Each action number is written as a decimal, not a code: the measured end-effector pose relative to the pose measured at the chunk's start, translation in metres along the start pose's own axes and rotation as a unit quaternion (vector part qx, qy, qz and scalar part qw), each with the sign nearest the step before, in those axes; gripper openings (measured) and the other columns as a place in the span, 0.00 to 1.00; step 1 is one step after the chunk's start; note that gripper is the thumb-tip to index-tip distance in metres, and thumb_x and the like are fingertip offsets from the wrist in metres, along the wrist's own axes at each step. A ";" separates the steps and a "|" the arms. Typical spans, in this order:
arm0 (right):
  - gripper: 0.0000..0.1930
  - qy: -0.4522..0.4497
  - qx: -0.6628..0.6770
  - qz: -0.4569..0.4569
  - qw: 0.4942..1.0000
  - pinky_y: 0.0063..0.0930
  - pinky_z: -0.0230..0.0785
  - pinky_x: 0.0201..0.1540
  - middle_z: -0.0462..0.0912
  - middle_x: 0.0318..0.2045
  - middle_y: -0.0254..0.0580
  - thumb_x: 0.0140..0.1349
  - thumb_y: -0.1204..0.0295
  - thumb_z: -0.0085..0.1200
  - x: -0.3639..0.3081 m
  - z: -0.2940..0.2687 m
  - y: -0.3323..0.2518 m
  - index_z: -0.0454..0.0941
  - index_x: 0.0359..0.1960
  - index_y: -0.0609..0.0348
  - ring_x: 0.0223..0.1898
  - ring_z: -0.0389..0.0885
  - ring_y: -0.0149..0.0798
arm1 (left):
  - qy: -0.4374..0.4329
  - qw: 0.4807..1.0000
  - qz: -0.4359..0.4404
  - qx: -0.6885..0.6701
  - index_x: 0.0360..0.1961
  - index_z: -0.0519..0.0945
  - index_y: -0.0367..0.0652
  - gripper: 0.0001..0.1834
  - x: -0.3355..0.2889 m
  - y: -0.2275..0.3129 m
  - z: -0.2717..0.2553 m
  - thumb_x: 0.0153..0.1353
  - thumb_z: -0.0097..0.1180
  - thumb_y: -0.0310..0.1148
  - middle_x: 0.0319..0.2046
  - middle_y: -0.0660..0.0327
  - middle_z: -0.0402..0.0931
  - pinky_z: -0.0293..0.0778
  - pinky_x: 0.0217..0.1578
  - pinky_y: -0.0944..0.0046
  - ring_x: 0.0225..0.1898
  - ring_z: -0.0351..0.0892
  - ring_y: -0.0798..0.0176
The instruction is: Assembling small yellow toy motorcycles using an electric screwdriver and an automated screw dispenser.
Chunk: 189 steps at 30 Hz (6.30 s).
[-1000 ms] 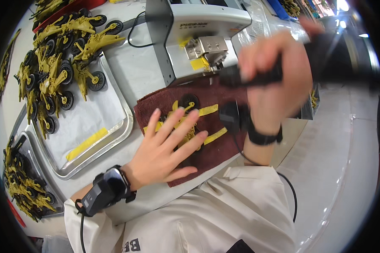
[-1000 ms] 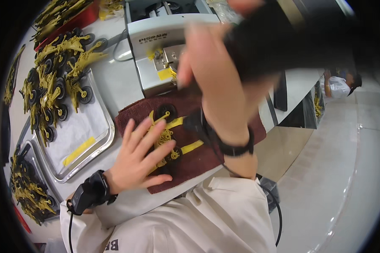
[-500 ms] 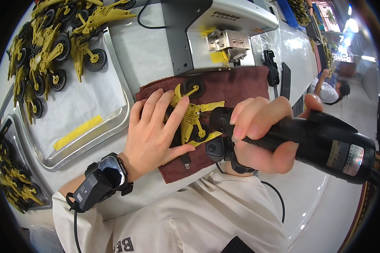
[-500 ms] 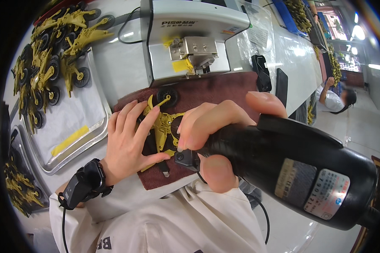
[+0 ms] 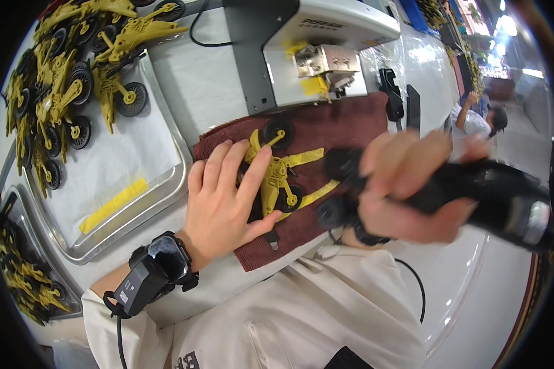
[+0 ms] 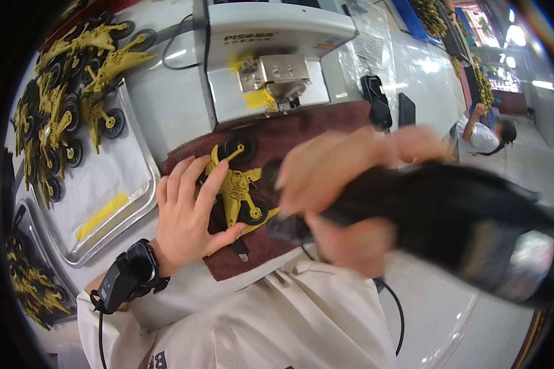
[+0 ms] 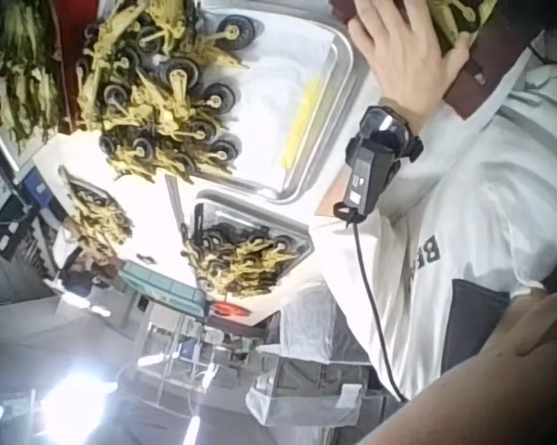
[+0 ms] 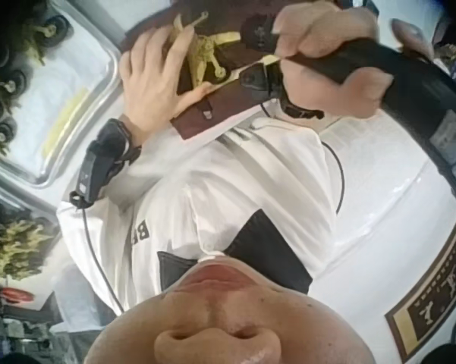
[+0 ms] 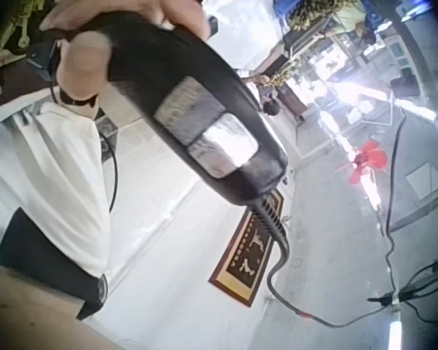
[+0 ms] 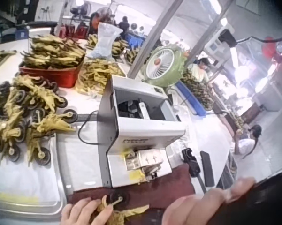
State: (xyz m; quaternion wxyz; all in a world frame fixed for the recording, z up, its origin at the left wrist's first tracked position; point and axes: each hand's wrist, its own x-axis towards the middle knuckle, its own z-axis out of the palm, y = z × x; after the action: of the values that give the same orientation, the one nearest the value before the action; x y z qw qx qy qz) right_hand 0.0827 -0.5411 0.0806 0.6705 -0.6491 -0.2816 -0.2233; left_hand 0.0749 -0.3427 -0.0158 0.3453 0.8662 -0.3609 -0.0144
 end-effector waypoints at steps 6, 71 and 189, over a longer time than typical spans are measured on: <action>0.19 0.165 -0.122 -0.010 0.979 0.31 0.62 0.28 0.68 0.18 0.38 0.64 0.55 0.37 0.053 -0.006 0.016 0.69 0.32 0.59 0.17 0.66 0.36 | 0.000 1.000 -0.001 -0.002 0.61 0.65 0.45 0.46 -0.002 -0.001 0.001 0.41 0.66 0.52 0.56 0.50 0.63 0.54 0.54 0.50 0.57 0.60 0.45; 0.26 0.053 -0.028 0.088 0.994 0.36 0.66 0.27 0.66 0.20 0.38 0.62 0.67 0.41 0.008 0.014 -0.013 0.53 0.62 0.55 0.17 0.67 0.35 | -0.017 1.000 0.015 -0.018 0.63 0.58 0.36 0.52 -0.005 -0.006 -0.002 0.41 0.66 0.52 0.66 0.50 0.54 0.55 0.55 0.51 0.61 0.58 0.44; 0.24 0.188 0.004 0.052 0.981 0.31 0.65 0.37 0.71 0.27 0.37 0.64 0.59 0.47 -0.045 0.009 -0.032 0.59 0.56 0.60 0.26 0.69 0.34 | 0.101 0.980 0.103 -0.135 0.56 0.64 0.33 0.50 -0.016 -0.010 -0.009 0.27 0.68 0.41 0.46 0.48 0.64 0.62 0.44 0.55 0.48 0.64 0.49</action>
State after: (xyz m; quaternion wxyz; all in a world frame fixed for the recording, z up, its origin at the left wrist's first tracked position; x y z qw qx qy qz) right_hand 0.0279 -0.5369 0.0743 0.7246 -0.6066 -0.1171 -0.3055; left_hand 0.0716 -0.3223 -0.0189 0.4933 0.7668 -0.4062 0.0607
